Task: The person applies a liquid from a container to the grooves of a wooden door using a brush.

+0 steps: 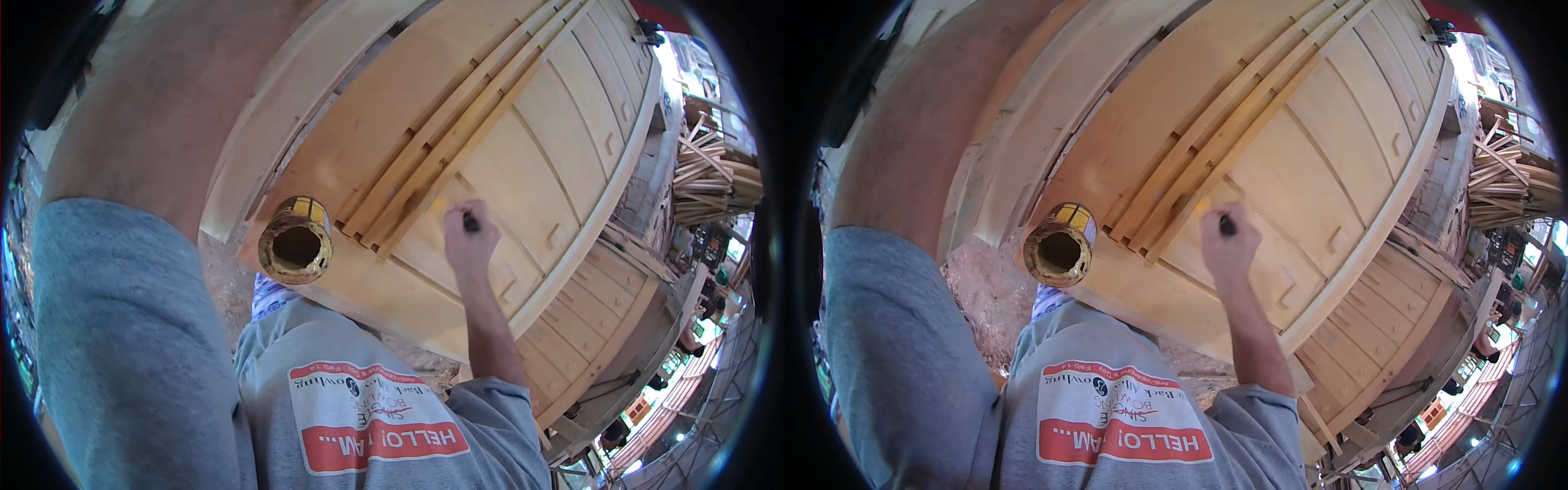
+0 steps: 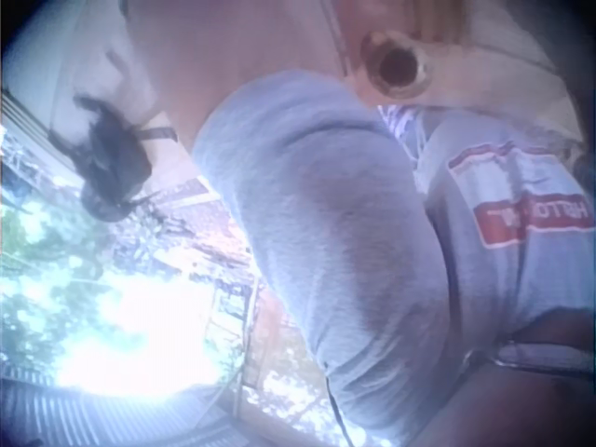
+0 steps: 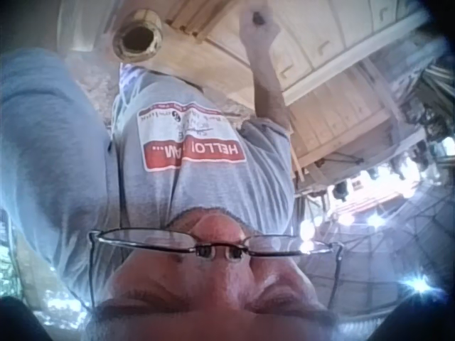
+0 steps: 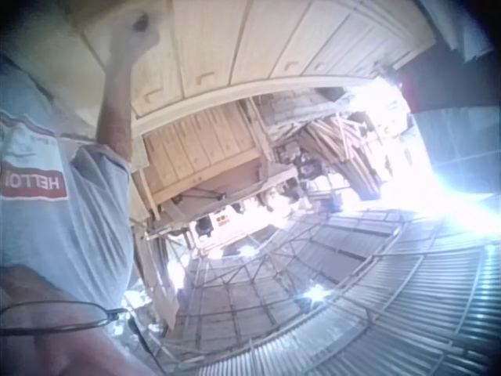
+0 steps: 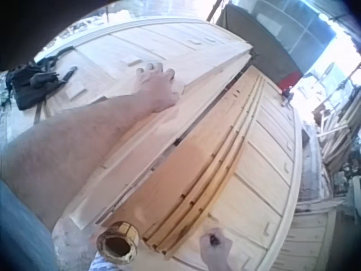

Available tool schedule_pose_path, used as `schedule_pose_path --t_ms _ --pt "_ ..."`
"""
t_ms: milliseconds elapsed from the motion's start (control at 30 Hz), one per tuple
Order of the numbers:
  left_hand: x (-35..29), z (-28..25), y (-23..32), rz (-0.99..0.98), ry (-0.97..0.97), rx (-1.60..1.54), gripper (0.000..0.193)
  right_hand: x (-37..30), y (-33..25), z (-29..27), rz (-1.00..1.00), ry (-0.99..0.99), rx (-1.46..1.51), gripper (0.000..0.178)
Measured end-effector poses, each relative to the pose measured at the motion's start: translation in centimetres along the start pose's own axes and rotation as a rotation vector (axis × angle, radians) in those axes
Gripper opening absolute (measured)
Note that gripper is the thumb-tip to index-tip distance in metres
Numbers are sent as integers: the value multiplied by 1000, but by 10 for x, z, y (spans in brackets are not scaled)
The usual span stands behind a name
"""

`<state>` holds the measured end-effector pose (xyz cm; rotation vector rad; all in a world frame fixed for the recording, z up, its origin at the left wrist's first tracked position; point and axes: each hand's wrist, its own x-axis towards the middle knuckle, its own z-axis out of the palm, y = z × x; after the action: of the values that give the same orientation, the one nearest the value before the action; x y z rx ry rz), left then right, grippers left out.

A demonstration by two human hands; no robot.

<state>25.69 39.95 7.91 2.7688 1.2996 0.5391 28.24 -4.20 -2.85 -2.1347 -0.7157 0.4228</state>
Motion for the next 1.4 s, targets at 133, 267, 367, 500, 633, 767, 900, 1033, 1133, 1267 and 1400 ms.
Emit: schedule_pose_path --t_ms 133,267,367,500,633,767,900,1033,1133,1267,1400 --pt "0 3 0 11 13 13 53 26 -17 -20 84 238 117 6" --pt "3 10 -4 -26 117 -19 52 1 28 -37 95 217 143 11" --pt "-2 0 2 20 5 -24 52 -17 52 -51 242 272 414 16" --pt "1 2 -1 -1 17 19 51 -16 65 -55 225 303 469 15" --pt "1 6 7 12 46 21 50 -43 87 -40 210 121 481 12" --pt "-3 0 -1 -25 -3 23 51 -109 68 -40 180 -110 393 7" --pt "-1 1 0 -7 18 9 52 -96 59 -60 301 -156 398 6" --pt "-1 0 2 -4 11 -5 51 -27 58 -59 186 95 366 9" --pt "-1 -3 7 -15 0 -14 51 -38 72 -49 210 35 394 6" --pt "-1 0 -2 -4 23 -19 50 -118 65 -39 182 -187 261 7" --pt "-1 1 1 21 29 -31 50 -103 49 -54 322 -179 342 8"
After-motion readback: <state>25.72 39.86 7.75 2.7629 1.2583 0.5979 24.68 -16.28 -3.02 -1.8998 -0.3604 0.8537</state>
